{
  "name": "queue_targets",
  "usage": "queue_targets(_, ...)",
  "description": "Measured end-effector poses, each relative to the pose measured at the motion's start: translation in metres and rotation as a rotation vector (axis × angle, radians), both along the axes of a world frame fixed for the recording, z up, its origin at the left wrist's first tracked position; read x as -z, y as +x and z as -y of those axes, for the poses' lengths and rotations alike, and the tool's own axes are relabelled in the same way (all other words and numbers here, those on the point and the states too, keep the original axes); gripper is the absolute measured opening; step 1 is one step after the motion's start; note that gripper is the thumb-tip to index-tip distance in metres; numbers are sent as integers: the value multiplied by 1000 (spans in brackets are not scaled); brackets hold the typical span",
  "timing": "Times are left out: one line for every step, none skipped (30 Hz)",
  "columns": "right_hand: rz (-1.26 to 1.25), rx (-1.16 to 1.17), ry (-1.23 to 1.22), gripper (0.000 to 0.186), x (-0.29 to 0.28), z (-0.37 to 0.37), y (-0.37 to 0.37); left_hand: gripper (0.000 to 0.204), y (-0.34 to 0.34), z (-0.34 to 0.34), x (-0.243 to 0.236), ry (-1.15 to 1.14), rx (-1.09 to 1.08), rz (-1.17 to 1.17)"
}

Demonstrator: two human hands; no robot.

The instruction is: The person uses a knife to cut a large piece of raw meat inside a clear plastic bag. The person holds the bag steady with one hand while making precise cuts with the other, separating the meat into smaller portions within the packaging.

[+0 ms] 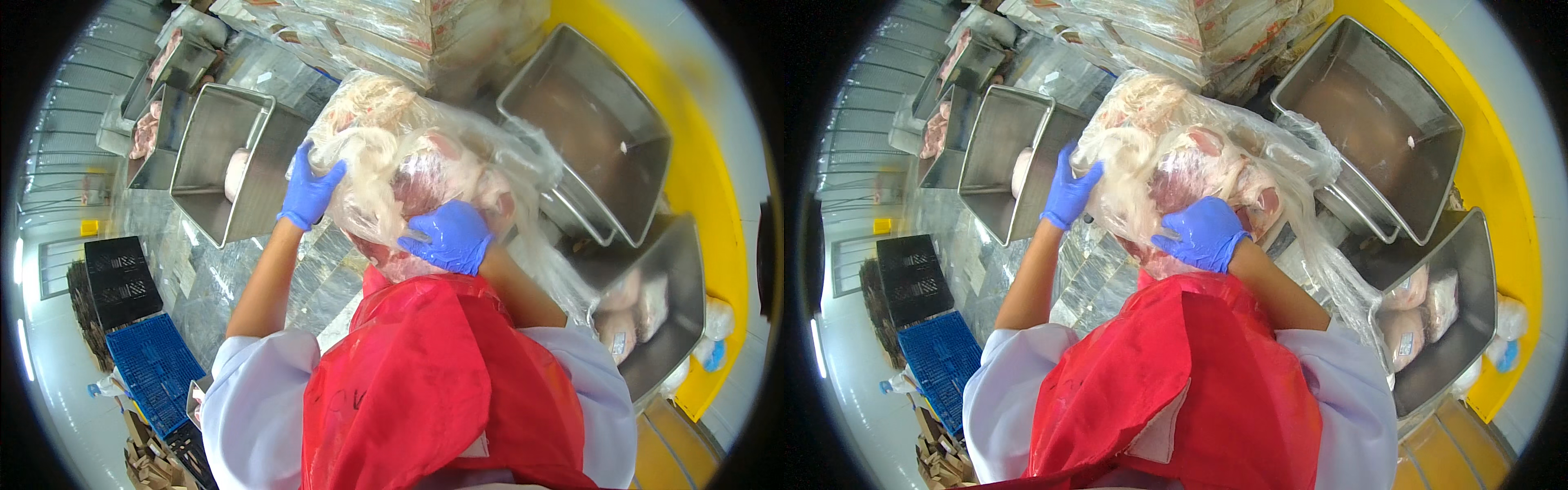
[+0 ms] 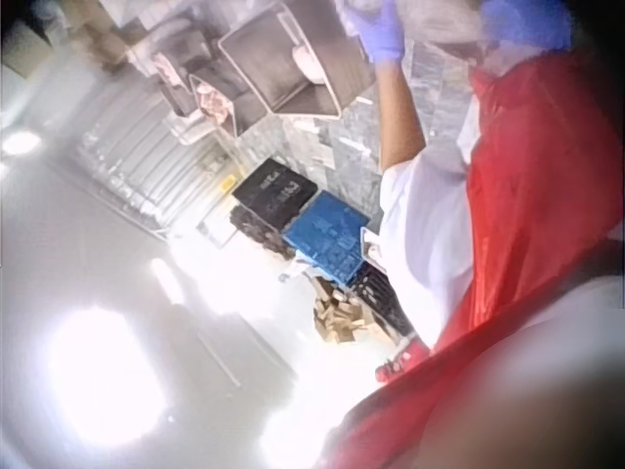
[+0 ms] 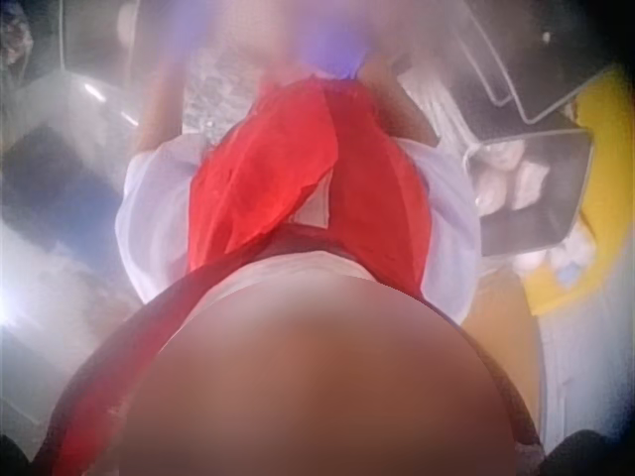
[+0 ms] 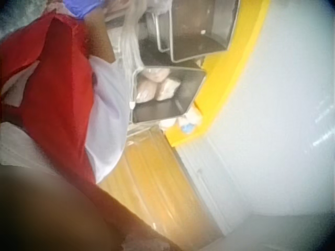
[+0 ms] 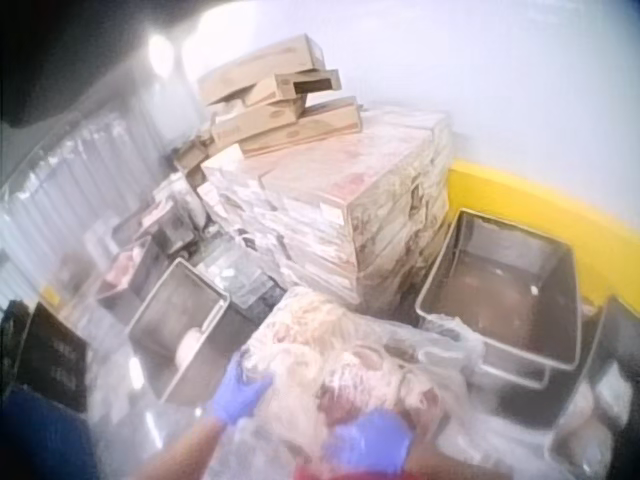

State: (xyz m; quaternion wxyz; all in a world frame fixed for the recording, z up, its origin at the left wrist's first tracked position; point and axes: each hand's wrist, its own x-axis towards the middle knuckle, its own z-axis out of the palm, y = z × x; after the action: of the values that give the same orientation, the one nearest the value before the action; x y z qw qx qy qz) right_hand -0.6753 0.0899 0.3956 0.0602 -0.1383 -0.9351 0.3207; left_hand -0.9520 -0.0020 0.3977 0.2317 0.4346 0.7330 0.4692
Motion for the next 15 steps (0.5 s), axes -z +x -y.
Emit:
queue_targets(-15, 12, -19, 35, -2, 5, 1, 62, 5, -11, 1, 64, 22, -300)
queue_targets(-30, 25, -38, 34, -3, 8, 2, 61, 12, -23, -1, 129, 47, -599)
queue_targets(-66, 41, -13, 33, 0, 11, 3, 61, 28, -38, -21, 79, 163, -802)
queue_targets(-97, 55, 14, 33, 7, 14, 4, 62, 44, -50, -33, 31, 279, -1000)
queue_targets(-140, 56, 39, 32, 11, 18, 4, 63, 51, -59, -24, 41, 429, -1038)
queue_targets(-140, 61, 10, 33, 11, 19, 7, 67, 69, -64, -19, -32, 522, -1006)
queue_targets(-139, 71, -14, 34, 11, 19, 11, 70, 89, -70, -14, -97, 618, -973)
queue_targets(-139, 82, -39, 36, 12, 20, 14, 74, 100, -75, -11, -163, 714, -939)
queue_targets(-121, 97, -63, 37, 12, 22, 22, 78, 103, -78, -7, -206, 755, -884)
queue_targets(-104, 112, -88, 39, 9, 24, 33, 83, 103, -83, -3, -249, 795, -829)
queue_targets(-86, 125, -114, 41, 8, 24, 43, 88, 103, -89, 2, -294, 833, -773)
queue_targets(-131, 189, -142, 42, 9, 23, 56, 92, 101, -92, 7, -265, 835, -791)
queue_targets(-166, 250, -179, 43, 11, 25, 70, 95, 95, -90, 11, -245, 837, -797)
queue_targets(-201, 310, -216, 44, 11, 29, 84, 98, 93, -84, 14, -226, 837, -803)
queue_targets(-211, 317, -267, 42, 9, 28, 90, 102, 94, -86, 6, -301, 835, -785)
